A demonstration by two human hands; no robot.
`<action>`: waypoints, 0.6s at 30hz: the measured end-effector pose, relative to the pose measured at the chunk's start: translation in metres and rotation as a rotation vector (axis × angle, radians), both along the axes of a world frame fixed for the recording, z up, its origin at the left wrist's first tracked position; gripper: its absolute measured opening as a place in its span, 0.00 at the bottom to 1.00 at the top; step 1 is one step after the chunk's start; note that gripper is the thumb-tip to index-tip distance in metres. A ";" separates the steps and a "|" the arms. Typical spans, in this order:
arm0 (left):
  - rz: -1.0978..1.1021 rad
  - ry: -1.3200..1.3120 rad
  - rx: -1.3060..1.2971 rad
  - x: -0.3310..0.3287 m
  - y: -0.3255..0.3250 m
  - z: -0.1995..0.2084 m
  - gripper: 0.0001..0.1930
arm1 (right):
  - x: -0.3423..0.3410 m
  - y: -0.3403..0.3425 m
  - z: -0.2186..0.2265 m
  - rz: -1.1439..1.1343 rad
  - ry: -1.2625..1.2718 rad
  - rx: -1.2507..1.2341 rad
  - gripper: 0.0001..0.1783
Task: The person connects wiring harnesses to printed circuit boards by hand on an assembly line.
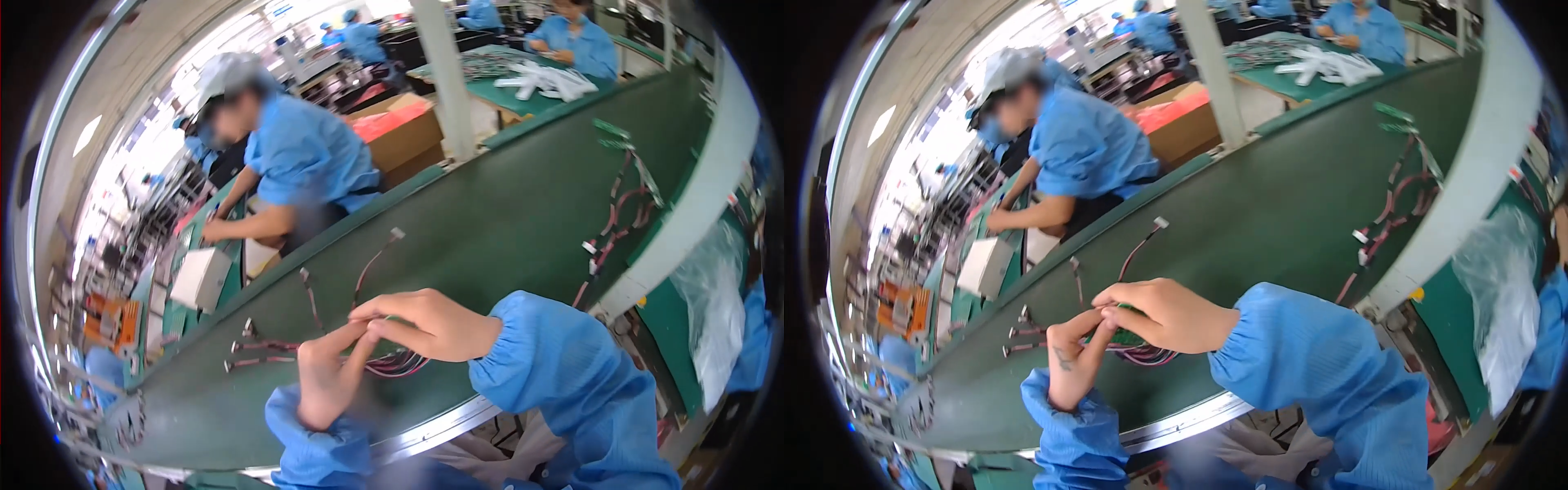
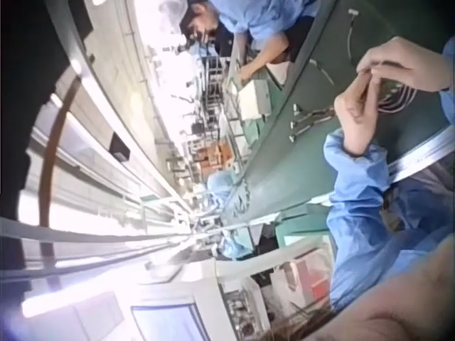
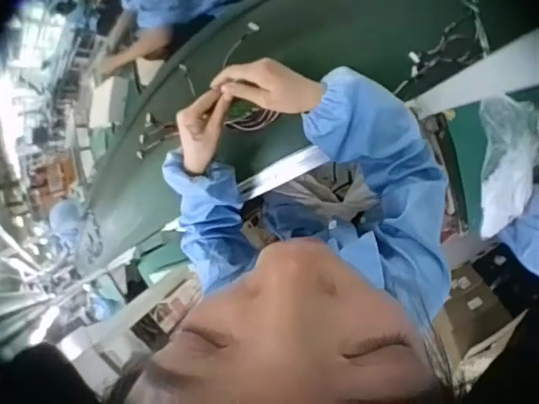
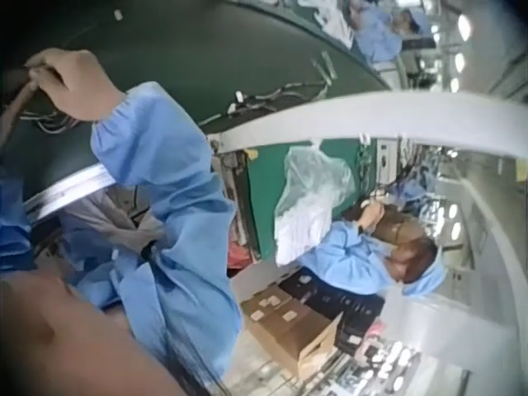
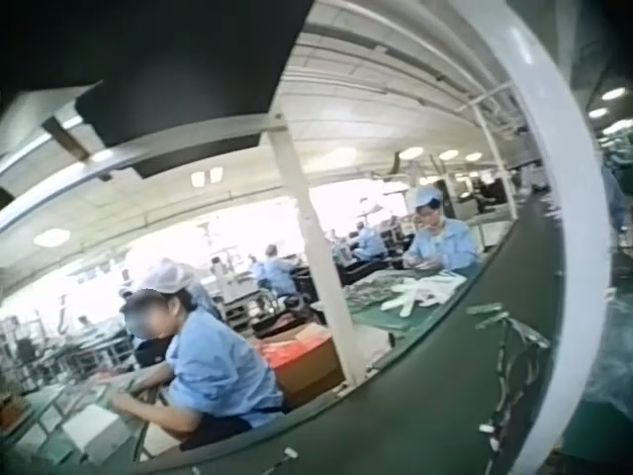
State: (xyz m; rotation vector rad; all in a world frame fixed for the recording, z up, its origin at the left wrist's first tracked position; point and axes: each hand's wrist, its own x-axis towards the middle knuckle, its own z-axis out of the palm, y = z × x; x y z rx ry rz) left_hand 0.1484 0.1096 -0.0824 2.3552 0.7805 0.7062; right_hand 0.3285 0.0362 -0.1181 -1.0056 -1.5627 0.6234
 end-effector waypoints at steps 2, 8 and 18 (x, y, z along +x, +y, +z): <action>0.002 -0.077 -0.051 -0.003 0.002 -0.006 0.08 | -0.005 0.002 0.003 -0.018 -0.055 -0.010 0.13; -0.066 -0.188 -0.002 -0.016 -0.006 -0.016 0.07 | -0.018 -0.003 0.009 0.009 -0.142 0.007 0.11; -0.078 -0.231 0.068 -0.012 -0.007 -0.024 0.07 | -0.036 -0.013 0.004 -0.378 -0.251 0.143 0.08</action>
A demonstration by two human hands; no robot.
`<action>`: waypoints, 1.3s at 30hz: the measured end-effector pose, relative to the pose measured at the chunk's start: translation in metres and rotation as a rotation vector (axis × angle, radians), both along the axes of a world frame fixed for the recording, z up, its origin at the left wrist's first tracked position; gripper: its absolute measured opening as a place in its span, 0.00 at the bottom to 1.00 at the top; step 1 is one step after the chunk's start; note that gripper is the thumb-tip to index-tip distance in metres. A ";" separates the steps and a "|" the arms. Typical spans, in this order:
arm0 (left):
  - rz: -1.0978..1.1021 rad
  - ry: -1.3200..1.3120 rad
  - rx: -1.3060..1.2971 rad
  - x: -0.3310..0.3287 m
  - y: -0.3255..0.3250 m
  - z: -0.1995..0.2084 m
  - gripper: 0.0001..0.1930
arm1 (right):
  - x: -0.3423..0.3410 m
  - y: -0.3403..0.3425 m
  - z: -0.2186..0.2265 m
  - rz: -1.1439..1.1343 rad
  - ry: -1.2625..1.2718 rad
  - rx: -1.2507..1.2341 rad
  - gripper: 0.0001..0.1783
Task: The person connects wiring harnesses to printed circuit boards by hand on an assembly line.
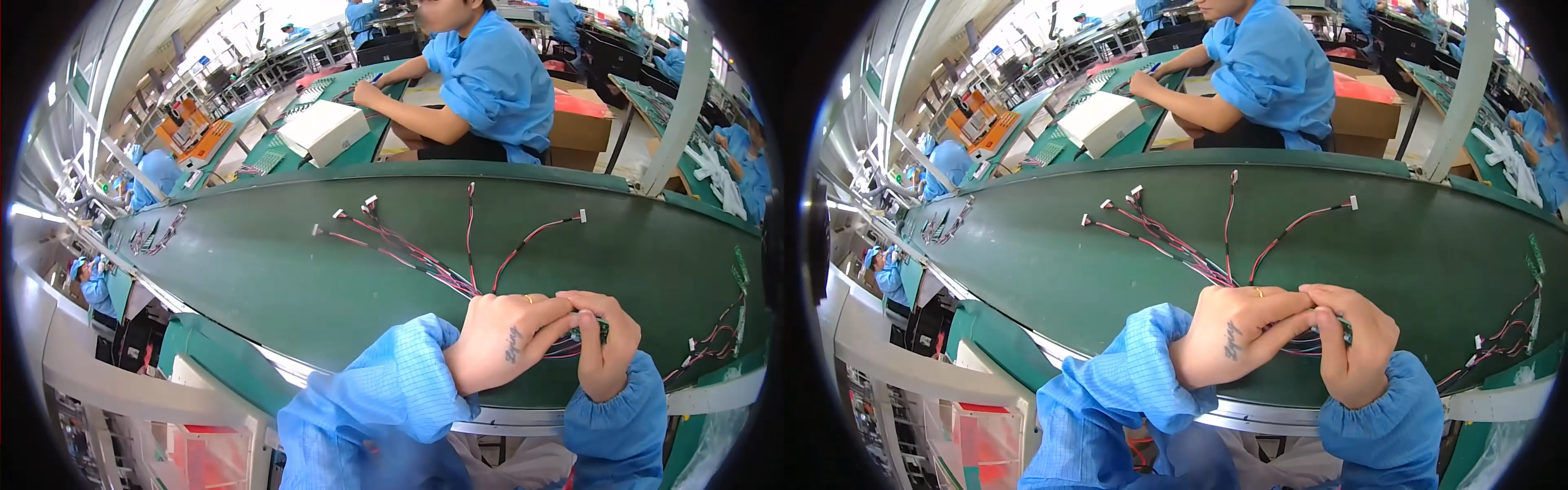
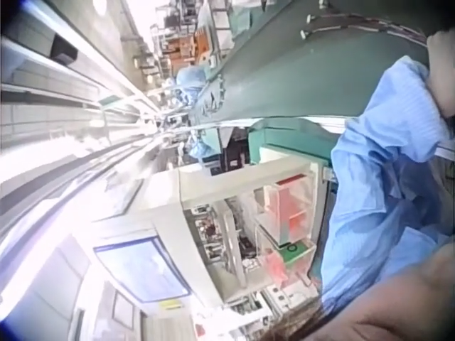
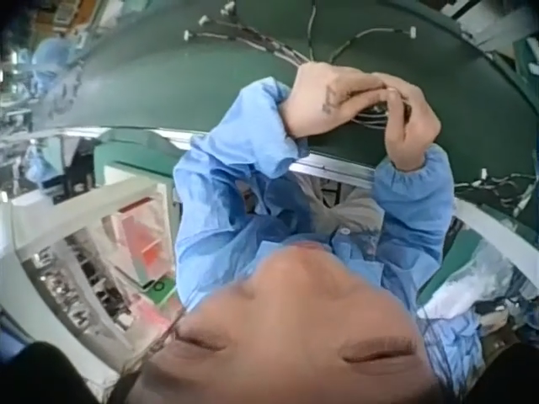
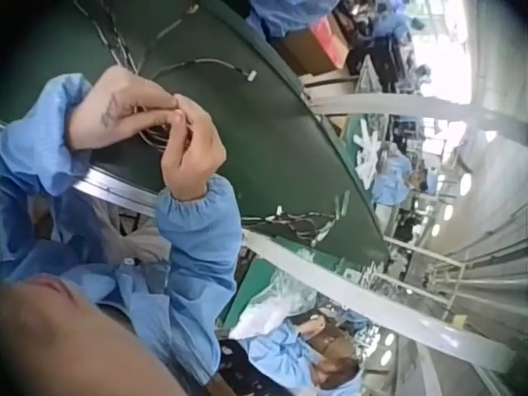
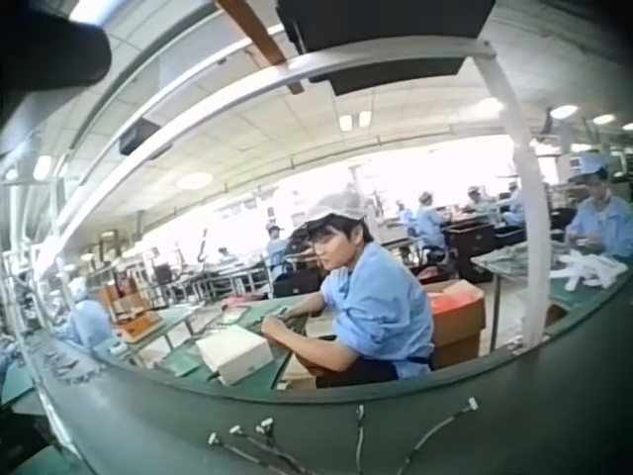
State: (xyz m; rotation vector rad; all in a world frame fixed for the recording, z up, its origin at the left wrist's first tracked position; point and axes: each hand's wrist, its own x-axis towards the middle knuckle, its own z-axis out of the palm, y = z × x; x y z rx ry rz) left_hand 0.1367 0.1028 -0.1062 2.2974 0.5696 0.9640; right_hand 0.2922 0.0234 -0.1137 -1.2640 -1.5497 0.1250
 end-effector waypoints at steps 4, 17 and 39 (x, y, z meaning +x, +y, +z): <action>-0.002 0.038 0.008 0.001 -0.003 0.001 0.07 | 0.000 -0.006 -0.002 -0.017 -0.029 0.001 0.09; -0.062 0.032 -0.018 0.001 -0.009 0.003 0.08 | -0.008 -0.014 -0.007 -0.161 -0.117 0.103 0.07; 0.187 -0.063 0.016 -0.024 0.019 0.043 0.09 | 0.058 0.020 -0.043 -0.655 0.090 0.242 0.22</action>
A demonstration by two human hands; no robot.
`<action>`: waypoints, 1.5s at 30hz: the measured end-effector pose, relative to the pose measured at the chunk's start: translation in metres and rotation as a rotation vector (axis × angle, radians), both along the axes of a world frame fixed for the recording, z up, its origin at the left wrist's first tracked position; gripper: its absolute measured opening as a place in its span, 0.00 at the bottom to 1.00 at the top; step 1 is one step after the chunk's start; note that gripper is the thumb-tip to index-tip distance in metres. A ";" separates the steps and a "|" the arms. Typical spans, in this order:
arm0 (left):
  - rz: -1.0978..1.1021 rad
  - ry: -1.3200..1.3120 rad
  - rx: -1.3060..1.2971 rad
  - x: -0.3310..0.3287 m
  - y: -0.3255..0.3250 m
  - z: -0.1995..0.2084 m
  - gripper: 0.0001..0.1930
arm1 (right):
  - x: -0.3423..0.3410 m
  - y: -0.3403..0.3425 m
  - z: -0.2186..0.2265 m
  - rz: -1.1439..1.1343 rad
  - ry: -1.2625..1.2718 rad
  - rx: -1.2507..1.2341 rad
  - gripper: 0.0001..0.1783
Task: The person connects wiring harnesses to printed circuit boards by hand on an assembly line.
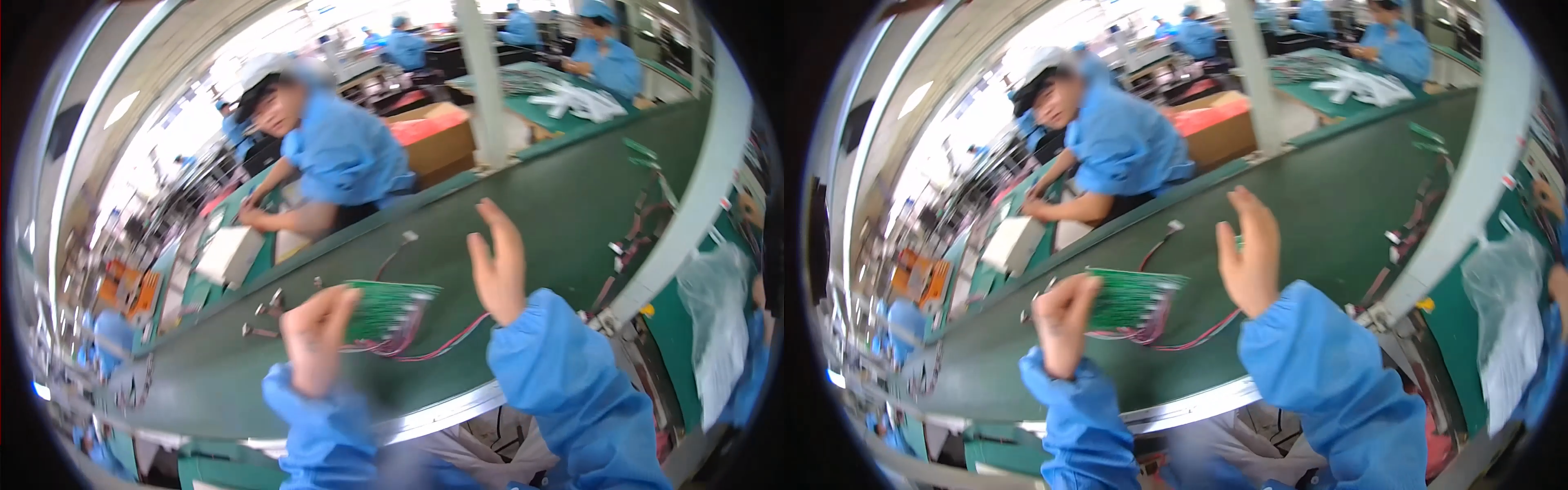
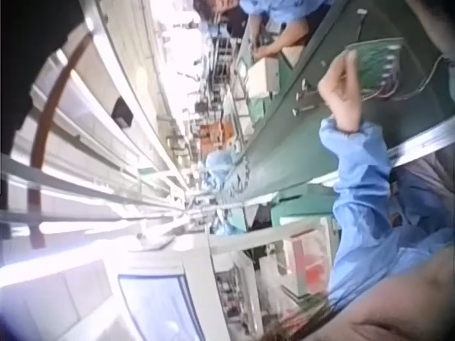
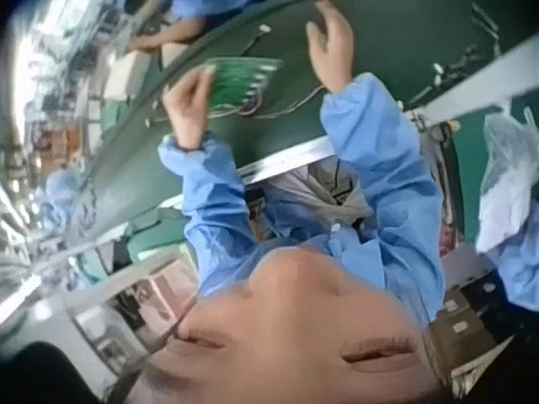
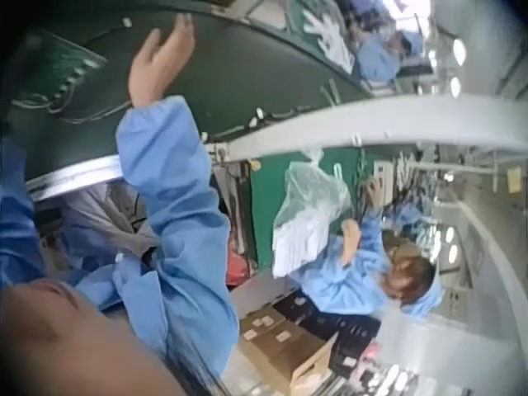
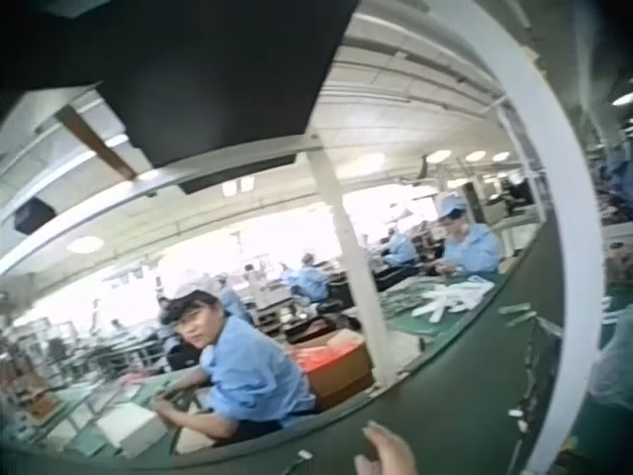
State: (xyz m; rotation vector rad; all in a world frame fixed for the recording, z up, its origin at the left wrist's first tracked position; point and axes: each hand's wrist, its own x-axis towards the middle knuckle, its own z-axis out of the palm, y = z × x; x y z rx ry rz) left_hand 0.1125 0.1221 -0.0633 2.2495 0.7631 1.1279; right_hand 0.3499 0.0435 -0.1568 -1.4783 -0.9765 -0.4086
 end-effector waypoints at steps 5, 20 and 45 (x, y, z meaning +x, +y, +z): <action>-0.232 0.095 -0.033 0.010 -0.011 -0.040 0.10 | -0.042 -0.009 0.030 0.542 -0.014 -0.042 0.18; -0.325 0.026 -0.099 -0.014 -0.007 -0.046 0.09 | -0.071 -0.006 0.042 1.089 0.150 -0.443 0.19; -0.092 -0.100 -0.158 -0.007 -0.020 -0.065 0.09 | -0.111 -0.004 0.017 0.559 -0.054 -0.097 0.11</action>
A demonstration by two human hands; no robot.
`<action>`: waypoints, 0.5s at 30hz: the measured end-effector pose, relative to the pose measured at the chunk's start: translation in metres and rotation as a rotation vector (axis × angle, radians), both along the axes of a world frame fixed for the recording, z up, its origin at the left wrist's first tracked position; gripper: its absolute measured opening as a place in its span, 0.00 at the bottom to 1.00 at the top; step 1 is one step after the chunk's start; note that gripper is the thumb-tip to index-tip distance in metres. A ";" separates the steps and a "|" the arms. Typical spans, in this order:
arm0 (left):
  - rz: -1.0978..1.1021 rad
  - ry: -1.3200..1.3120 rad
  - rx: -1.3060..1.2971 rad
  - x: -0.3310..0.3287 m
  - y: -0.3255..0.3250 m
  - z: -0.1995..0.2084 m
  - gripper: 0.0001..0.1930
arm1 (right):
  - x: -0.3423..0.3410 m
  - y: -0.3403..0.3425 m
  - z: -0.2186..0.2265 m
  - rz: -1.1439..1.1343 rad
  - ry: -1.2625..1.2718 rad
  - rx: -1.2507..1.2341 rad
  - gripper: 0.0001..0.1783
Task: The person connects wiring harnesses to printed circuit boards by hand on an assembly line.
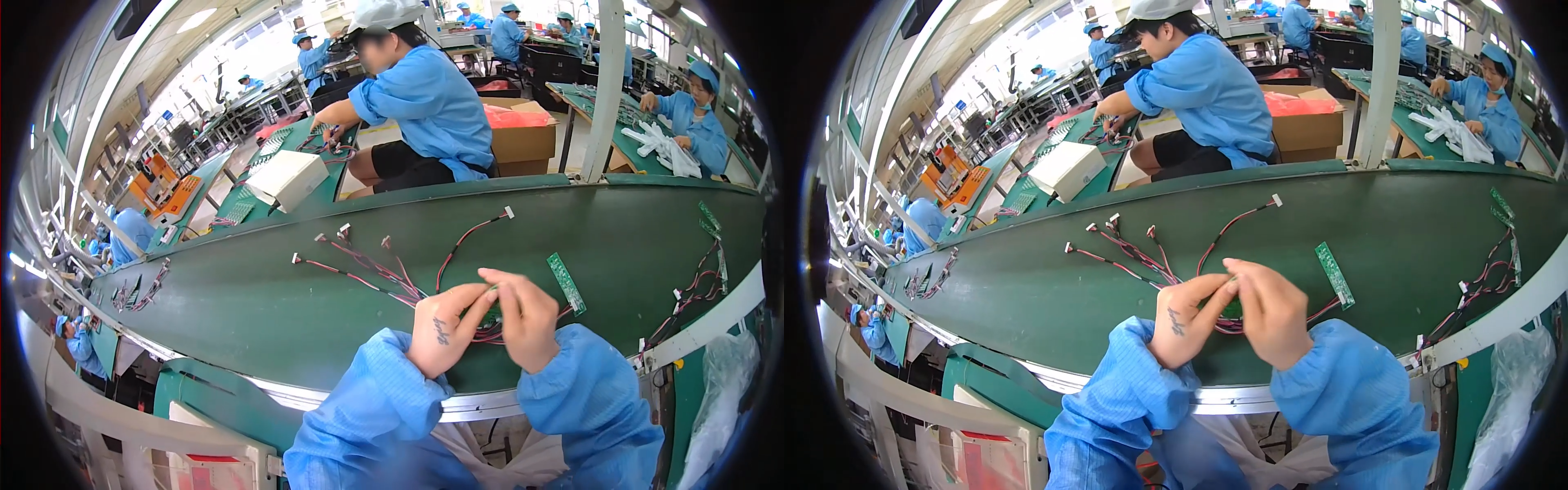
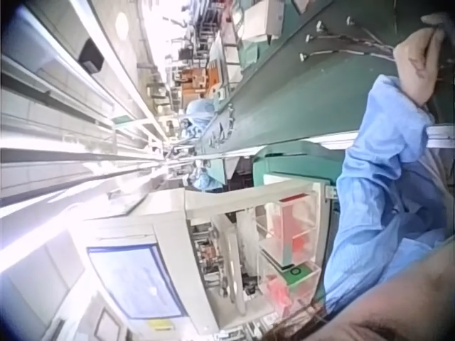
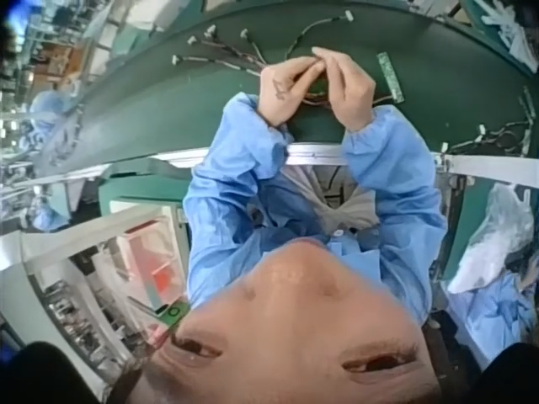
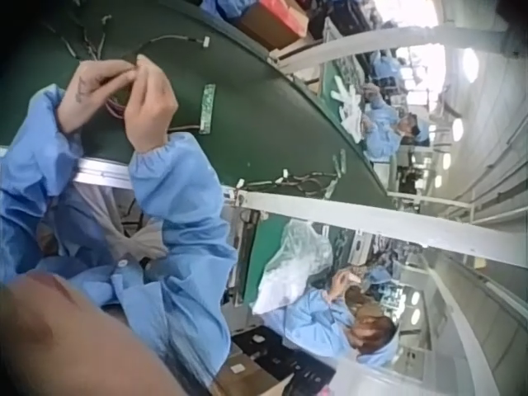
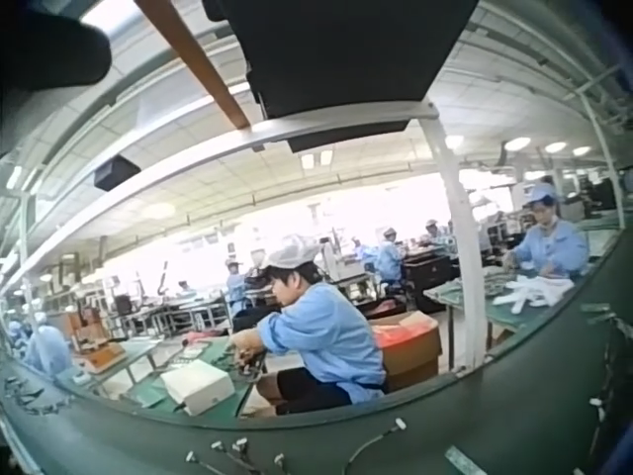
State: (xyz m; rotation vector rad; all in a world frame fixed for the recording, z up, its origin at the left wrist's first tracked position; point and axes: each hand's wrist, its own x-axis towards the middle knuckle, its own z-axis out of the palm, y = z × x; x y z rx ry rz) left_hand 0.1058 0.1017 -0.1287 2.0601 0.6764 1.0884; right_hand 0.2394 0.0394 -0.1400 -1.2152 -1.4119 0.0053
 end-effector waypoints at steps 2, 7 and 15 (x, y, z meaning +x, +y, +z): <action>-0.044 -0.015 -0.034 -0.010 0.009 -0.004 0.09 | 0.009 -0.005 0.005 0.014 0.231 -0.115 0.13; -0.242 -0.026 -0.010 -0.020 0.015 -0.003 0.10 | 0.094 0.024 -0.022 -0.328 0.012 -0.159 0.12; -0.235 -0.047 0.065 -0.025 0.012 -0.011 0.11 | 0.063 0.111 -0.003 -0.080 -0.198 -0.864 0.19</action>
